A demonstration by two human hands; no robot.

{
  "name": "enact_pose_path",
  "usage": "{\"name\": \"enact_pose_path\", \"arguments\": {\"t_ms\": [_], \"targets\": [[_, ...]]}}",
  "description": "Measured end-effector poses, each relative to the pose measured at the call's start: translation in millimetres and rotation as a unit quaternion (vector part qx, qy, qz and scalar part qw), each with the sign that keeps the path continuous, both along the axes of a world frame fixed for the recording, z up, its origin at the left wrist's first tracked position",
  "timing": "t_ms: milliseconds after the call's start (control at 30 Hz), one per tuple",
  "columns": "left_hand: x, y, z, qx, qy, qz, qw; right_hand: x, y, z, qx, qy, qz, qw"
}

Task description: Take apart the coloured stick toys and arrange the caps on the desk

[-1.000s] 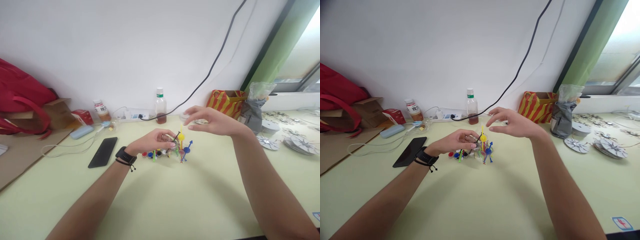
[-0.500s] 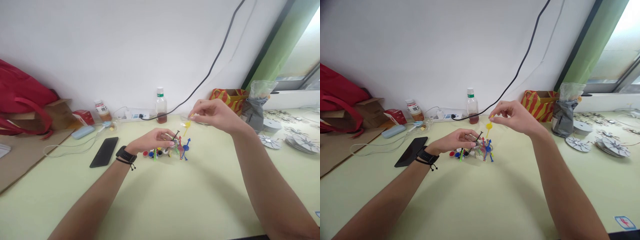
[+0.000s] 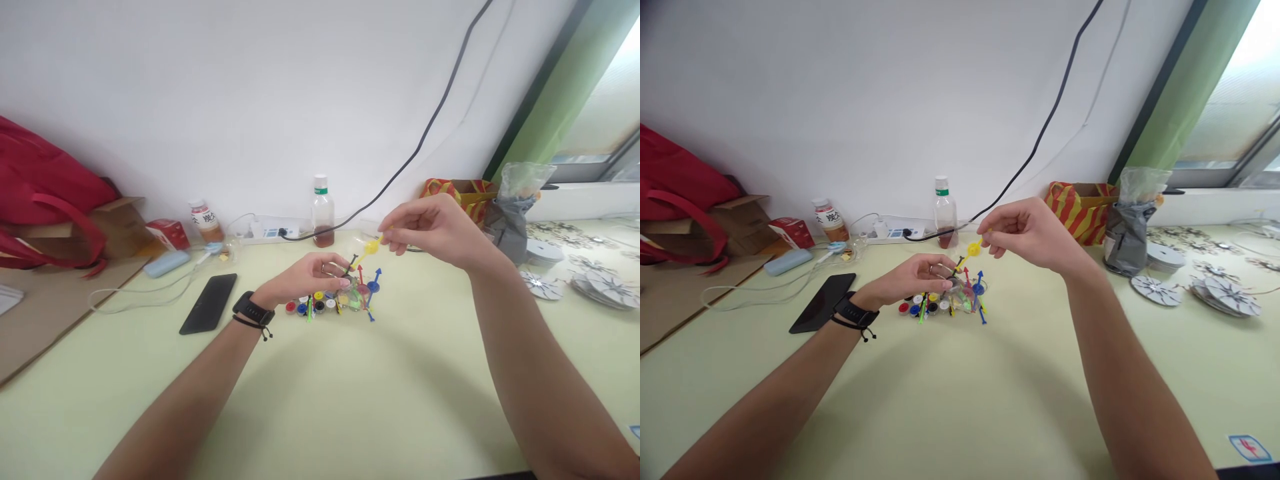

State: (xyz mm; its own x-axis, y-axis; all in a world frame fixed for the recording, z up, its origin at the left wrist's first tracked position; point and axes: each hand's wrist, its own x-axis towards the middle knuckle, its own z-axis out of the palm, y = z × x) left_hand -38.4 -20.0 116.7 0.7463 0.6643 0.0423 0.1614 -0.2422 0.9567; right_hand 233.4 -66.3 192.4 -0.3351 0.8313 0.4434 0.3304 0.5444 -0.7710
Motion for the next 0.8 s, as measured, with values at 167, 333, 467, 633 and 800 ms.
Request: {"name": "enact_pose_path", "arguments": {"t_ms": [167,333,467,633,800], "targets": [[1.3,0.0,0.7,0.009,0.007,-0.009,1.0,4.4,3.5,-5.2,-0.041,-0.015,0.052,0.998],[2.6,-0.8,1.8,0.013,0.007,-0.012,1.0,0.2,9.4,-9.0,0.015,-0.054,0.024,0.998],[4.4,-3.2,4.1,0.008,-0.007,-0.025,1.0,-6.2,15.5,-15.0,0.134,-0.107,-0.031,0.985],[5.7,-4.6,5.2,0.005,-0.02,-0.025,0.999,-5.2,16.9,-20.2,0.103,-0.176,0.025,0.979],[3.6,-1.9,3.1,-0.007,-0.048,0.014,0.999,-0.8,18.1,-16.3,0.042,-0.093,0.003,0.995]]}}
